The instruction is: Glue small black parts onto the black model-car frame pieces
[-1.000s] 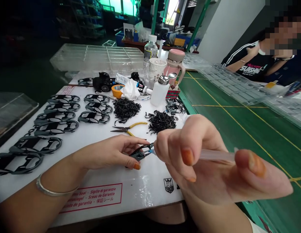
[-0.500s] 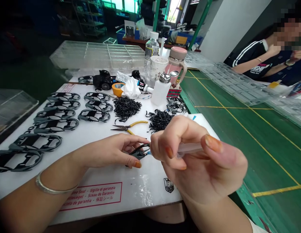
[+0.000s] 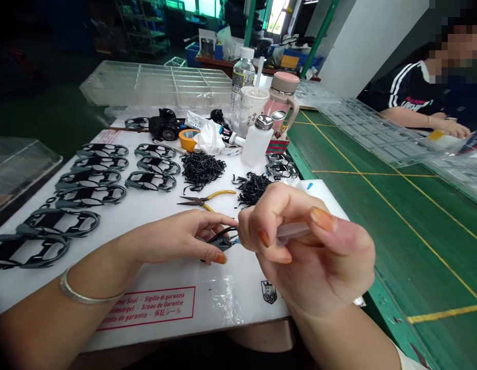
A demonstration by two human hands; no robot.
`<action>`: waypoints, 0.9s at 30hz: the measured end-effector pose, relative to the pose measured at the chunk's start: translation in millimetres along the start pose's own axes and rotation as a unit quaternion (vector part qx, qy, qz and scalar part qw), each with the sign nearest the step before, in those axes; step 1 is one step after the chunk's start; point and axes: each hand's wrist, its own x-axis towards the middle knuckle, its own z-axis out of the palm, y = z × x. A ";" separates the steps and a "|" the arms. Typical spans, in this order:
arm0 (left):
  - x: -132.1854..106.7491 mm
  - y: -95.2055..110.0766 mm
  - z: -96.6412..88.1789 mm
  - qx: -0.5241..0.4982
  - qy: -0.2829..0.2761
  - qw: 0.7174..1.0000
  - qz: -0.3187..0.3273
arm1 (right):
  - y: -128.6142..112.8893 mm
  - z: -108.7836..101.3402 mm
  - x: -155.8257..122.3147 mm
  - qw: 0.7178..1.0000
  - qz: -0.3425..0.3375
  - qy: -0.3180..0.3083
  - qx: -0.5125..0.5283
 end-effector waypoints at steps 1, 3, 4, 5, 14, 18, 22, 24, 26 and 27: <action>-0.1 0.2 0.1 0.000 0.000 1.000 -0.003 | 0.2 0.2 0.2 1.000 -0.001 0.001 0.000; -0.3 0.5 0.1 0.002 0.001 1.000 -0.008 | 0.3 0.1 0.4 1.000 0.001 0.000 -0.002; -0.4 0.6 0.0 0.003 0.001 1.000 -0.008 | 0.2 -0.2 0.4 1.000 0.002 -0.002 -0.004; -0.4 0.6 -0.1 0.005 0.001 1.000 -0.006 | 0.1 -0.5 0.3 1.000 0.002 -0.003 -0.006; 1.3 0.0 0.2 0.004 -0.010 1.000 0.022 | 0.2 -0.4 0.2 1.000 -0.001 -0.004 -0.022; 2.2 -0.9 0.4 0.006 -0.008 1.000 0.019 | 0.1 0.6 1.2 0.999 -0.005 0.001 -0.039; 1.9 -2.2 -0.2 0.010 -0.004 1.000 0.011 | -0.8 0.8 1.2 0.999 -0.005 0.002 -0.048; 1.4 -2.6 -0.4 0.011 -0.002 1.000 0.009 | -0.7 0.5 1.2 0.999 -0.010 0.006 -0.046; 0.9 -2.8 -0.5 0.013 -0.001 1.000 0.009 | -0.2 0.0 1.3 0.999 -0.014 0.005 -0.044; 0.6 -2.8 -0.6 0.014 -0.001 1.000 0.009 | 0.1 -0.4 1.4 0.999 -0.016 0.003 -0.043</action>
